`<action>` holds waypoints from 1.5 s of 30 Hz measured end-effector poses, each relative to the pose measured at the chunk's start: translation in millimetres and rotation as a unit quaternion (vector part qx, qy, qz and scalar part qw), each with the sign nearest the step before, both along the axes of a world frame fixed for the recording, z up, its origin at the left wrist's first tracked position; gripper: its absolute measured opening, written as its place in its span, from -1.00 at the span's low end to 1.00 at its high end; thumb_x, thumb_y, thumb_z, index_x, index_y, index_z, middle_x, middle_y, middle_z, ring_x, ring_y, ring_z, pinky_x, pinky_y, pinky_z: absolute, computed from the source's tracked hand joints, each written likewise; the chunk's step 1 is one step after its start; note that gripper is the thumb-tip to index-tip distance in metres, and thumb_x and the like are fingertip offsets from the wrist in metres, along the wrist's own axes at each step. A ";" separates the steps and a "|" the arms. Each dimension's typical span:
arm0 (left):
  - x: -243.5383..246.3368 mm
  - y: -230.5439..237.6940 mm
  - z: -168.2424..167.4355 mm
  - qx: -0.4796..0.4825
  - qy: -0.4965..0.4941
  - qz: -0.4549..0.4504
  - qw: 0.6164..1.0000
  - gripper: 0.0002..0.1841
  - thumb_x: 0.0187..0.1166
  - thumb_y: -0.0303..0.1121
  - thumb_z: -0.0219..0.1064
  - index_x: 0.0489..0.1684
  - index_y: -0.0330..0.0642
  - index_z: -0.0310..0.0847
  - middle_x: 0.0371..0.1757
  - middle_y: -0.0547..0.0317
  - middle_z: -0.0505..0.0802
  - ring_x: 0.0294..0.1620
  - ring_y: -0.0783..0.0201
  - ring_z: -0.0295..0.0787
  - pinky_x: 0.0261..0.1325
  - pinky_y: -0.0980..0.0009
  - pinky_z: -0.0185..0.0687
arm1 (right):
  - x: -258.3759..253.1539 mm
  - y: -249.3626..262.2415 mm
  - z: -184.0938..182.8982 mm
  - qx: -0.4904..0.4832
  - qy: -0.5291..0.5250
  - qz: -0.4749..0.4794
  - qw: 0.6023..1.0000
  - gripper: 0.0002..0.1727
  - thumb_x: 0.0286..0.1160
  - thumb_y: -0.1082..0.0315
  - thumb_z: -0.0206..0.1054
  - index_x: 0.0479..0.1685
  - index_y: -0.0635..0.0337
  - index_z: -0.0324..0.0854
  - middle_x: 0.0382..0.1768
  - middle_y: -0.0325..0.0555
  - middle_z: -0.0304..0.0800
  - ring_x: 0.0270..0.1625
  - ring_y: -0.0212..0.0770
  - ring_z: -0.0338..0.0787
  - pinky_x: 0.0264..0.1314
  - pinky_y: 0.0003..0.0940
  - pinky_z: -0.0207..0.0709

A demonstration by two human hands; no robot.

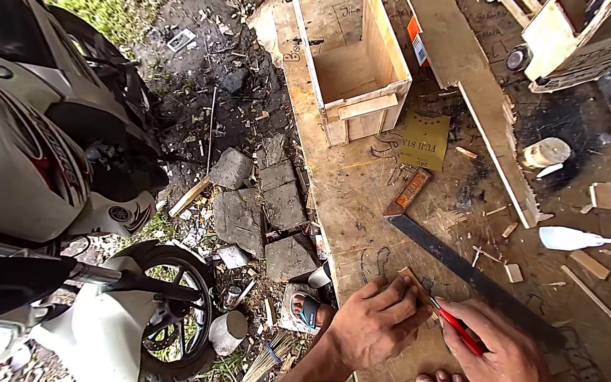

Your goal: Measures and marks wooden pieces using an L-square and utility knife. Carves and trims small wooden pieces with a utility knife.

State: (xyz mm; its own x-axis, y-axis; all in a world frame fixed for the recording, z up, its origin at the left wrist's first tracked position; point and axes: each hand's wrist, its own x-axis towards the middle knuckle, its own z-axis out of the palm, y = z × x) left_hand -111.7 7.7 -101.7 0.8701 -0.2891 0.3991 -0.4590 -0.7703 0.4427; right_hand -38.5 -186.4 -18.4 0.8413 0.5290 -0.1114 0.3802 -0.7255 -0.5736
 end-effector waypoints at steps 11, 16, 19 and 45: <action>-0.5 -1.0 0.5 0.005 -0.005 0.006 1.000 -0.69 0.71 -0.25 0.19 0.25 0.09 0.81 0.32 0.19 0.87 0.50 0.15 0.67 0.56 0.22 0.42 | 2.0 5.1 8.9 -0.042 0.016 0.007 0.999 -0.75 0.38 0.44 0.41 -0.01 0.25 0.89 -0.27 0.05 0.86 -0.30 -0.12 0.85 -0.26 -0.30 0.74; -1.9 -1.5 0.8 0.029 -0.012 0.014 0.999 -0.68 0.72 -0.26 0.17 0.27 0.11 0.80 0.33 0.22 0.87 0.52 0.18 0.66 0.58 0.20 0.39 | 1.8 6.6 21.6 -0.086 0.039 0.016 0.995 -0.72 0.42 0.44 0.38 0.05 0.25 0.88 -0.22 0.08 0.88 -0.26 -0.02 0.87 -0.23 -0.18 0.76; -2.2 -0.9 1.9 0.038 -0.008 0.013 0.999 -0.67 0.72 -0.26 0.16 0.27 0.12 0.80 0.34 0.24 0.86 0.54 0.19 0.65 0.57 0.20 0.39 | 1.0 4.5 25.3 -0.095 0.052 0.021 0.994 -0.72 0.44 0.44 0.37 0.06 0.27 0.87 -0.20 0.09 0.88 -0.23 0.00 0.89 -0.21 -0.16 0.77; -2.0 0.8 -1.0 0.001 0.010 0.002 1.000 -0.67 0.71 -0.26 0.18 0.32 0.13 0.77 0.37 0.19 0.84 0.55 0.17 0.62 0.58 0.23 0.41 | -9.6 -24.3 20.8 0.017 0.025 -0.017 0.999 -0.76 0.49 0.46 0.39 0.02 0.39 0.84 -0.22 0.20 0.87 -0.20 -0.11 0.85 -0.08 -0.41 0.73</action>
